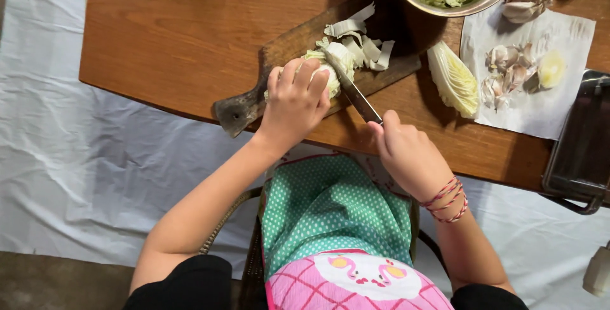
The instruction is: Chopping cabbage leaves on a wooden board with a knife and peeling leaves from a cabbage head.
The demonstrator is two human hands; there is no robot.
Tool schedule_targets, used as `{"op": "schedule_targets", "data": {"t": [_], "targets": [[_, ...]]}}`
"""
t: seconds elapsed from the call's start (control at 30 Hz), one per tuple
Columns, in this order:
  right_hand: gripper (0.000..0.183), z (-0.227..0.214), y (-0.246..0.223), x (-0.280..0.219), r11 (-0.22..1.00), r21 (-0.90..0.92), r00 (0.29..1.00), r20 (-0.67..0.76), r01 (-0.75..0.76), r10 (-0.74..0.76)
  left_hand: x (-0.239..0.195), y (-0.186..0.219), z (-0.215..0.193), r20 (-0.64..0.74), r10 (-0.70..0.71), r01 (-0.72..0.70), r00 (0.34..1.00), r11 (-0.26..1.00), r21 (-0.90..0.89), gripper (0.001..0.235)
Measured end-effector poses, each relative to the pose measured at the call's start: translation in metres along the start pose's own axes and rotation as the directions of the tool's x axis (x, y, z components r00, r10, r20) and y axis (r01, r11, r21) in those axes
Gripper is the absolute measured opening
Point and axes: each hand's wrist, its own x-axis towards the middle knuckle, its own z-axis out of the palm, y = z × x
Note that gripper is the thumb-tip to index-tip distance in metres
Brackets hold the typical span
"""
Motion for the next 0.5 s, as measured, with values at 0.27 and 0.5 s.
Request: {"op": "schedule_targets", "data": {"t": [0.27,0.5], "targets": [[0.039,0.007,0.028,0.019,0.999,0.046,0.998,-0.063,-0.007,0.009,0.002,0.000,-0.004,0.018,-0.001,0.002,1.000,1.000,-0.025,0.020],[0.035,-0.016,0.042,0.006,0.959,0.282,0.994,-0.109,0.033,-0.002,0.009,-0.004,-0.036,0.287,-0.122,0.217,0.950,0.920,-0.327,0.027]]}}
